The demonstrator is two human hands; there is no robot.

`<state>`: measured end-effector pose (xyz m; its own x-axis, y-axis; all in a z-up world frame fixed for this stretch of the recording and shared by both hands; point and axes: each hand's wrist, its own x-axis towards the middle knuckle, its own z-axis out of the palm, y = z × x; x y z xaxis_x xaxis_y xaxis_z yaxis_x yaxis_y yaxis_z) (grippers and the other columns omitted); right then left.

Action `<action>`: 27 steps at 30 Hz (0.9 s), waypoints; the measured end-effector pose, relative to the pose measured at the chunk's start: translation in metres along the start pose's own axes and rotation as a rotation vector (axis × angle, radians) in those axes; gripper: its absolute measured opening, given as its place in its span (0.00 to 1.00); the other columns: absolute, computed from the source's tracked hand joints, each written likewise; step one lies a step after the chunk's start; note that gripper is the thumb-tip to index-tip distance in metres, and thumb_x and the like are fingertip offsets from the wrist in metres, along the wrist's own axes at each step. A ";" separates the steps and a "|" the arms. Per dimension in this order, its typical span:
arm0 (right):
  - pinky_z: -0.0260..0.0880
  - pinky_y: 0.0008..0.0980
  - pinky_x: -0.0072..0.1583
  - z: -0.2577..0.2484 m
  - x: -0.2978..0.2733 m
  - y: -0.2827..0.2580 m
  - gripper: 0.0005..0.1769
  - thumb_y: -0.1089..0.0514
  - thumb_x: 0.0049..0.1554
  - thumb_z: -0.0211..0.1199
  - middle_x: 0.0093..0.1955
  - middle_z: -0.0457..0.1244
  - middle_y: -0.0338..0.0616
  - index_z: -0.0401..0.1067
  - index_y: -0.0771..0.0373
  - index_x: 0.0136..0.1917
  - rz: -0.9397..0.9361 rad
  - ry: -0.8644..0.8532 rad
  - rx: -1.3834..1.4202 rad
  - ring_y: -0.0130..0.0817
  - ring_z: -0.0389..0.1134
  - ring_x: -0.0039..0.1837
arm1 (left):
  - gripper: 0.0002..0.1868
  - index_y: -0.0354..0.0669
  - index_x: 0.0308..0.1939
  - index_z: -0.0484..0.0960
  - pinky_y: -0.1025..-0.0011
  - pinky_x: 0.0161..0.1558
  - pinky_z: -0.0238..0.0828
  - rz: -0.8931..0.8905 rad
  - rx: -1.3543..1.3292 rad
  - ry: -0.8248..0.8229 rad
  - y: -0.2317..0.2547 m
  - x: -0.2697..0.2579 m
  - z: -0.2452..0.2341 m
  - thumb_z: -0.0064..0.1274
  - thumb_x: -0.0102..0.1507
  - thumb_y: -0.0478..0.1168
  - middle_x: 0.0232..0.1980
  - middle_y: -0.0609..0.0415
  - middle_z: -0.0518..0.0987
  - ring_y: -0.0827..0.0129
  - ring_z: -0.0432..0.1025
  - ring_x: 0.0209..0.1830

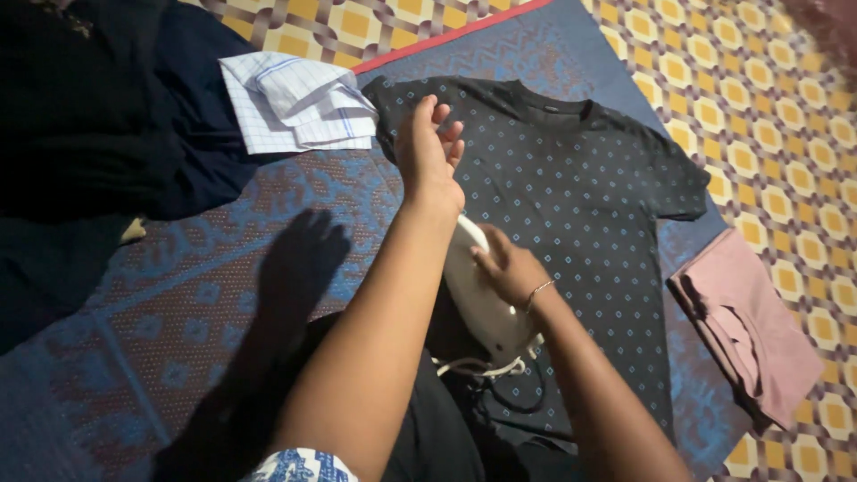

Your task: The person irons a dark patterned shirt laid flat on a mat. They smooth the fabric, use a white iron to press the front and sleeves, then flip the shirt to iron the back before folding it.

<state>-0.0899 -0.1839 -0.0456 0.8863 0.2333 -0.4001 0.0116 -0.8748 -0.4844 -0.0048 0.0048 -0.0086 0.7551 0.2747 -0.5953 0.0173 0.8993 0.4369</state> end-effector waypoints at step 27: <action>0.66 0.52 0.64 -0.054 0.080 0.069 0.32 0.36 0.60 0.54 0.62 0.66 0.61 0.62 0.51 0.73 0.305 0.283 -0.157 0.64 0.66 0.64 | 0.15 0.49 0.51 0.79 0.76 0.34 0.68 -0.025 0.206 -0.150 -0.020 0.012 -0.001 0.52 0.62 0.48 0.43 0.62 0.77 0.77 0.72 0.35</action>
<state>0.0069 -0.2489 -0.0688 0.9517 -0.1515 -0.2669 -0.2189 -0.9447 -0.2443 0.0031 -0.0093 -0.0249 0.8412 0.1860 -0.5077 0.1589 0.8125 0.5609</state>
